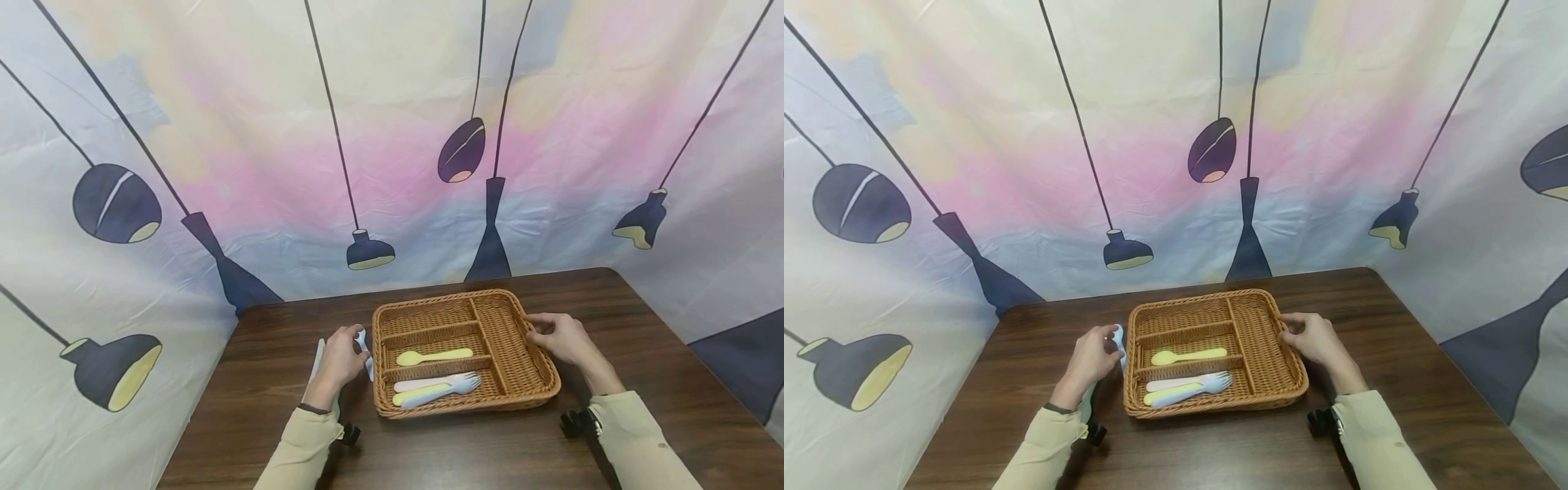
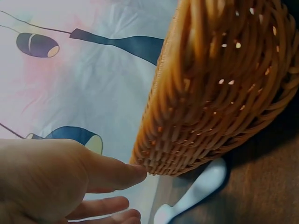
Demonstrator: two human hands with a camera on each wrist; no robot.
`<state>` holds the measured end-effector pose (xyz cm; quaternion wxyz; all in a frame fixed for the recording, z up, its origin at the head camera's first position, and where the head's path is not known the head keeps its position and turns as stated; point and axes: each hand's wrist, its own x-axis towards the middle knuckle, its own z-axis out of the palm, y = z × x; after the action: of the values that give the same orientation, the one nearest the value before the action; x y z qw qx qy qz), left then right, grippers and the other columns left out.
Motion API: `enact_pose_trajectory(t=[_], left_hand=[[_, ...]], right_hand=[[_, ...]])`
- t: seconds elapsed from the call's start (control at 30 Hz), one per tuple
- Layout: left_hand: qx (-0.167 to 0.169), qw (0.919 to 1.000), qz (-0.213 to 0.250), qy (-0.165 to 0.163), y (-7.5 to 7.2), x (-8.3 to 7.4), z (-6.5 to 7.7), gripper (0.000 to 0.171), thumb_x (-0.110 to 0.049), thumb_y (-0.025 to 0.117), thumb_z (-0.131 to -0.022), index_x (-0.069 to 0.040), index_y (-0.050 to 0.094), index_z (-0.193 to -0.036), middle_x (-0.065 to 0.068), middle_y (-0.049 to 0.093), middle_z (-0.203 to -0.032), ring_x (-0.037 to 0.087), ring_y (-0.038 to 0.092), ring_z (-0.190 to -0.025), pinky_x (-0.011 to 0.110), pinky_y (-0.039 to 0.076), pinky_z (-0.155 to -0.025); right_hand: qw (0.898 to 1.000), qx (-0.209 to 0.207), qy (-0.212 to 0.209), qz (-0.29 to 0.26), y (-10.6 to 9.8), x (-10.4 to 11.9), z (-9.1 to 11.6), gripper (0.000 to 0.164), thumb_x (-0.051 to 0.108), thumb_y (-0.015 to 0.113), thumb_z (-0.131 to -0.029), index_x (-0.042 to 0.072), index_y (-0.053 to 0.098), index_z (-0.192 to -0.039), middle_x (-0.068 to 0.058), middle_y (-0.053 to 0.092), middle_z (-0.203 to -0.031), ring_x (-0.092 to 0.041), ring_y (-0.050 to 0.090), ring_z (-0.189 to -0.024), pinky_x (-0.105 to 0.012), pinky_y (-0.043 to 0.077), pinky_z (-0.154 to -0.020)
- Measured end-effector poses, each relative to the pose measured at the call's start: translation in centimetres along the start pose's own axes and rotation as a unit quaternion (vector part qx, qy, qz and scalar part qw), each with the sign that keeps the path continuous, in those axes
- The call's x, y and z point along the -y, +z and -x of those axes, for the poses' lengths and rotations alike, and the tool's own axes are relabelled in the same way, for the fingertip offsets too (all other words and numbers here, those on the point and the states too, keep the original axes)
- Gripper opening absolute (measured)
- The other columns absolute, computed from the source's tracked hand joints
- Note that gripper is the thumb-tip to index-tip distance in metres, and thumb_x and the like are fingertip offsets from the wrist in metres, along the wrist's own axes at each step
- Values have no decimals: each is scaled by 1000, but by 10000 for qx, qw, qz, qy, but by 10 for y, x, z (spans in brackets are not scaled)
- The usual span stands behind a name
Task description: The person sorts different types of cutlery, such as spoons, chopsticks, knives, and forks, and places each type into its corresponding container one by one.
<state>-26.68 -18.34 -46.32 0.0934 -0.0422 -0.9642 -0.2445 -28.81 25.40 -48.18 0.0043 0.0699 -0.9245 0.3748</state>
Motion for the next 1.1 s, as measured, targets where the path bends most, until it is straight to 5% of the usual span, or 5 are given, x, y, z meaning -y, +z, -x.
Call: enact_pose_trajectory(t=[0.3,0.7,1.1], left_hand=[[85,9994,-348,25,12,5,-3,54,-15,80,-77,1,62,-126,19,65,-112,37,62,-105,49,50,-89],[378,9988,-218,-200,22,7,-8,53,-16,76,-78,5,62,-124,24,59,-123,40,58,-114,50,50,-93],[440,9978,-383,-321,29,8,-9,52,-19,78,-77,5,64,-121,23,61,-116,36,61,-105,48,52,-89]], right_hand=[[10000,53,71,24,1,2,0,42,20,69,-89,8,63,-129,-9,70,-95,-15,64,-77,-31,48,-60],[9999,2,134,51,1,4,1,43,20,70,-89,7,64,-129,-10,70,-95,-14,63,-77,-30,47,-59],[10000,18,73,1,0,5,1,42,19,69,-89,6,63,-129,-9,70,-95,-15,63,-77,-31,48,-61]])
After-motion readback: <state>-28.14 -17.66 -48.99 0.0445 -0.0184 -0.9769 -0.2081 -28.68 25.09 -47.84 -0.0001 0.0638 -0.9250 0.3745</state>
